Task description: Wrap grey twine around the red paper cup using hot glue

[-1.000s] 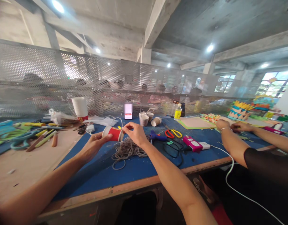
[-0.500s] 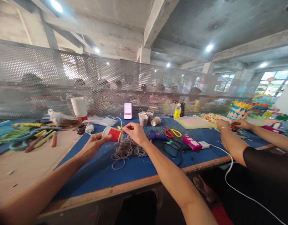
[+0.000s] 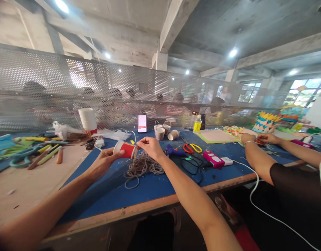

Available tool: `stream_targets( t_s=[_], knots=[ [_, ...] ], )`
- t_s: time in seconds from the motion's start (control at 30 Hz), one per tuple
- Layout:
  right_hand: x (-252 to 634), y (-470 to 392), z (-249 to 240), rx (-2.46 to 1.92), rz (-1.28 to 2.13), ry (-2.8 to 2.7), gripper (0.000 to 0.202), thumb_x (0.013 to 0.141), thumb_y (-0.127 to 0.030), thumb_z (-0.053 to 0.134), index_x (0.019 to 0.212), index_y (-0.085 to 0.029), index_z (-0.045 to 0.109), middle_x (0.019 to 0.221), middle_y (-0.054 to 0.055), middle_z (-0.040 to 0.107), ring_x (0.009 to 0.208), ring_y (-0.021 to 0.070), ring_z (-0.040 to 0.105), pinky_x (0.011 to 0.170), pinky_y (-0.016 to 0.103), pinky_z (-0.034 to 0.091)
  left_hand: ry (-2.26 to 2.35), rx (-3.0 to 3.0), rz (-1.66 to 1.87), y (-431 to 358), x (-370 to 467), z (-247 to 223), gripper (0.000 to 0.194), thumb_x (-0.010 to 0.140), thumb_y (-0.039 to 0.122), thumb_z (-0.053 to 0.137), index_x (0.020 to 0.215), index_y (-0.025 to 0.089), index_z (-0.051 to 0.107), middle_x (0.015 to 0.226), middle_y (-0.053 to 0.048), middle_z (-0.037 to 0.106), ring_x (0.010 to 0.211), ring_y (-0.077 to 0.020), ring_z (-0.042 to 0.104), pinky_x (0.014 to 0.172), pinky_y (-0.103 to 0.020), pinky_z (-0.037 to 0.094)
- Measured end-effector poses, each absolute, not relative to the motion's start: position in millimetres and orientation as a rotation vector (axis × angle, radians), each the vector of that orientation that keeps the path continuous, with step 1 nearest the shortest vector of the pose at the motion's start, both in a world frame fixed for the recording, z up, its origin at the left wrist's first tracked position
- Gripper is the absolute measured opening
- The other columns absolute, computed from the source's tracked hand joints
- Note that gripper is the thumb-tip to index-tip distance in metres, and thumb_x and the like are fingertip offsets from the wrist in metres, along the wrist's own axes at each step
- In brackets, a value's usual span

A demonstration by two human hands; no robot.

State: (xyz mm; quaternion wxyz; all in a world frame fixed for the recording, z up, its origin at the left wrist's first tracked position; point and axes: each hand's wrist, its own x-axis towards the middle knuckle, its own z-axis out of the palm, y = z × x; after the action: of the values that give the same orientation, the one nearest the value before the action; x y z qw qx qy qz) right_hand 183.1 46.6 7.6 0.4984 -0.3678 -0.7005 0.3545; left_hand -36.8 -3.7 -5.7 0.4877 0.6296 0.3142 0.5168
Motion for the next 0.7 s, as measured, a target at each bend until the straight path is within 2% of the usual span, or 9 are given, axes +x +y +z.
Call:
stream_targets(
  t_s=[0.5,0.6,0.7],
  knots=[
    [182.1,45.8,7.6,-0.943,0.938,-1.628,0.021,0.083,-0.037,0.073,0.082,-0.016,0.074,0.074,0.003,0.076,0.075,0.0169,0.072,0.079,0.029,0.056,0.692,1.452,1.227,-7.4,-35.3,0.5,0.028,0.083,0.04,0.079,0.102,0.021,0.083,0.099,-0.008,0.081,0.098,-0.0278,0.071,0.095,-0.037,0.05],
    [186.7,52.5,7.1,-0.923,0.805,-1.684,0.024,0.09,-0.038,0.067,0.09,-0.016,0.076,0.081,0.005,0.078,0.081,0.0184,0.074,0.084,0.03,0.056,0.662,1.418,1.233,-8.3,-34.3,2.8,0.03,0.081,0.041,0.08,0.101,0.019,0.082,0.102,-0.009,0.08,0.099,-0.0275,0.071,0.095,-0.037,0.05],
    [204.8,57.6,12.9,-0.958,0.548,-1.713,0.027,0.099,-0.033,0.054,0.106,-0.017,0.074,0.098,0.008,0.079,0.09,0.0183,0.074,0.089,0.032,0.055,0.657,1.378,1.251,-7.6,-34.3,3.0,0.03,0.079,0.04,0.082,0.098,0.017,0.082,0.1,-0.011,0.08,0.094,-0.0254,0.071,0.093,-0.036,0.051]
  ],
)
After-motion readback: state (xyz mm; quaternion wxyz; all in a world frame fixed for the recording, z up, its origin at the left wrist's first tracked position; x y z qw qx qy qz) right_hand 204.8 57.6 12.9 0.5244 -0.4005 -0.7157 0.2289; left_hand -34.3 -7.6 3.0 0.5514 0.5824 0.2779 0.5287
